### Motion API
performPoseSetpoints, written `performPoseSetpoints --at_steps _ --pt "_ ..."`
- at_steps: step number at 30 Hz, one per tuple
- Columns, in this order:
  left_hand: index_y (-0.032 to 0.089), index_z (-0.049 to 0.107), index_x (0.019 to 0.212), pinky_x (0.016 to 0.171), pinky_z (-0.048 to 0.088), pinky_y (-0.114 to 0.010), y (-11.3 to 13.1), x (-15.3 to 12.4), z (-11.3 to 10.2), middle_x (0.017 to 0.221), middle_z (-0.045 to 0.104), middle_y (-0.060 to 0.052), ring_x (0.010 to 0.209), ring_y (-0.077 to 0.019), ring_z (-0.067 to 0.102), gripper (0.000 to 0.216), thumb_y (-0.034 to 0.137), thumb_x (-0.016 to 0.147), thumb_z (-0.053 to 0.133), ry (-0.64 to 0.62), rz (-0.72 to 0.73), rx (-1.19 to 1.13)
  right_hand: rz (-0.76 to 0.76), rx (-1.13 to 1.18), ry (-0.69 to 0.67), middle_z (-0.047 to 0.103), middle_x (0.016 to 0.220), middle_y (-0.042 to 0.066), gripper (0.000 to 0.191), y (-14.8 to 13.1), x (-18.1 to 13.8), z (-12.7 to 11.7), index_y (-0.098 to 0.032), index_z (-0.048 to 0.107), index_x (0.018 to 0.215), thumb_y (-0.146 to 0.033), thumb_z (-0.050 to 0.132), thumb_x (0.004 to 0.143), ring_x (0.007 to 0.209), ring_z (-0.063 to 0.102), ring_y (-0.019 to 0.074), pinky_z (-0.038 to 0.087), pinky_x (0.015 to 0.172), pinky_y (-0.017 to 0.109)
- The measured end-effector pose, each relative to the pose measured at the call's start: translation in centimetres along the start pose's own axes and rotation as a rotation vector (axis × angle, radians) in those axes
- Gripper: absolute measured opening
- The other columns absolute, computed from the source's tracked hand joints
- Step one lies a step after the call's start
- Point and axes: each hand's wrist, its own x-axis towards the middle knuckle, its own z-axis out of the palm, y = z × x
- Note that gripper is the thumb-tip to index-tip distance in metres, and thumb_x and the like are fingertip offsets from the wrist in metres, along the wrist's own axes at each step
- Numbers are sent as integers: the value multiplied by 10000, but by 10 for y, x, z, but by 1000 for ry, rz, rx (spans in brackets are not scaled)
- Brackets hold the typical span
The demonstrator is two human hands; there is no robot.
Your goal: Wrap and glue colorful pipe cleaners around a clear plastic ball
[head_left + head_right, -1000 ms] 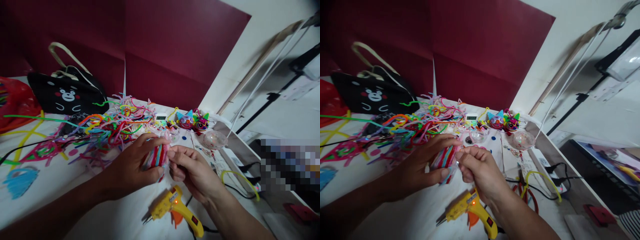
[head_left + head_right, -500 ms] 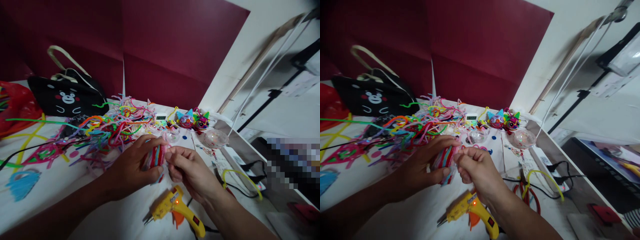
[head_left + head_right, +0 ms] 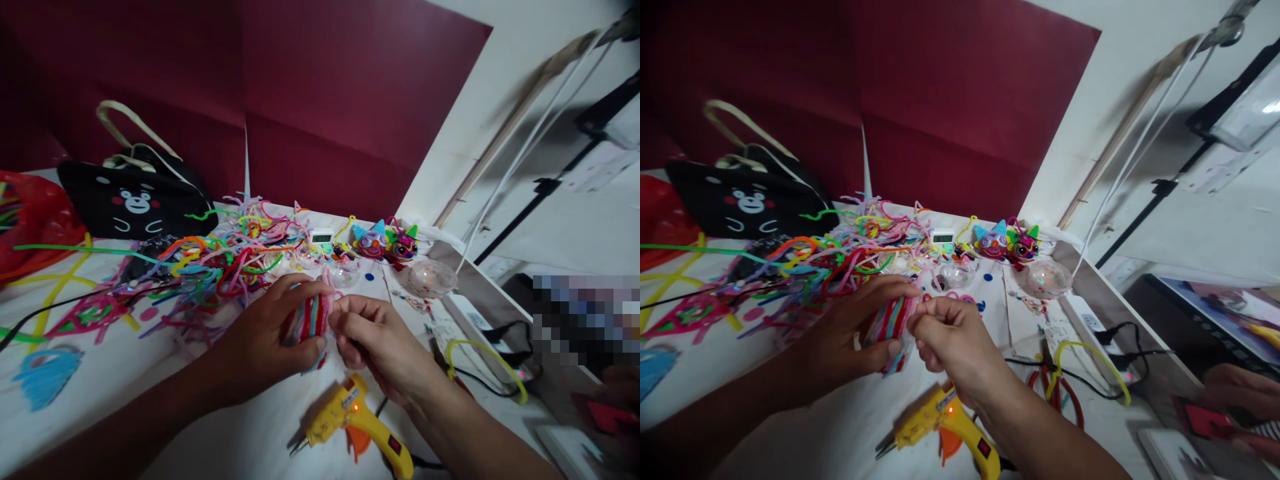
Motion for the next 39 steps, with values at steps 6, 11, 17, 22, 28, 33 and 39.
performPoseSetpoints --at_steps 6,11,17,22,28,33,39 --pt "297 555 1270 1084 424 -402 -4 0 3 1367 523 -37 1274 -264 516 475 299 801 632 1 -3 40 15 -47 -7 464 390 -83 192 3 2 -4 -185 527 544 -316 642 624 327 320 16 193 366 174" --pt "317 539 1302 1086 425 -423 -5 0 2 1383 514 -37 1284 -274 512 486 361 830 643 -22 -26 63 -7 -78 -28 449 358 -86 157 5 4 -7 -188 527 539 -299 599 624 318 302 14 201 363 171" --pt "324 530 1317 1112 392 -438 -11 0 4 1390 499 -44 1322 -280 473 487 389 849 647 -40 -26 46 -3 -78 -26 459 350 -82 138 8 8 -9 -199 514 536 -297 577 609 311 319 23 205 353 171" --pt "320 524 1325 1122 377 -442 -13 1 5 1403 487 -50 1337 -281 457 482 415 867 638 -52 -32 46 -7 -78 -34 440 344 -88 134 8 8 -9 -200 521 541 -298 584 607 313 313 28 209 355 178" --pt "322 524 1314 1117 382 -431 -12 2 6 1383 504 -42 1320 -266 468 463 379 870 642 -32 -20 41 -33 -72 -45 457 369 -88 104 12 11 -10 -197 530 561 -270 581 615 332 327 33 222 367 184" --pt "320 528 1295 1092 403 -409 -13 3 6 1337 539 -32 1272 -249 504 459 336 854 654 -24 0 32 -59 -66 -56 460 380 -93 78 16 11 -11 -197 532 573 -246 572 619 343 337 34 238 373 183" --pt "295 549 1262 1041 450 -387 -14 3 8 1292 577 -37 1209 -247 550 447 268 826 644 -4 12 5 -65 -89 -42 465 383 -92 109 16 7 -7 -193 542 595 -278 595 636 346 347 35 247 379 184"
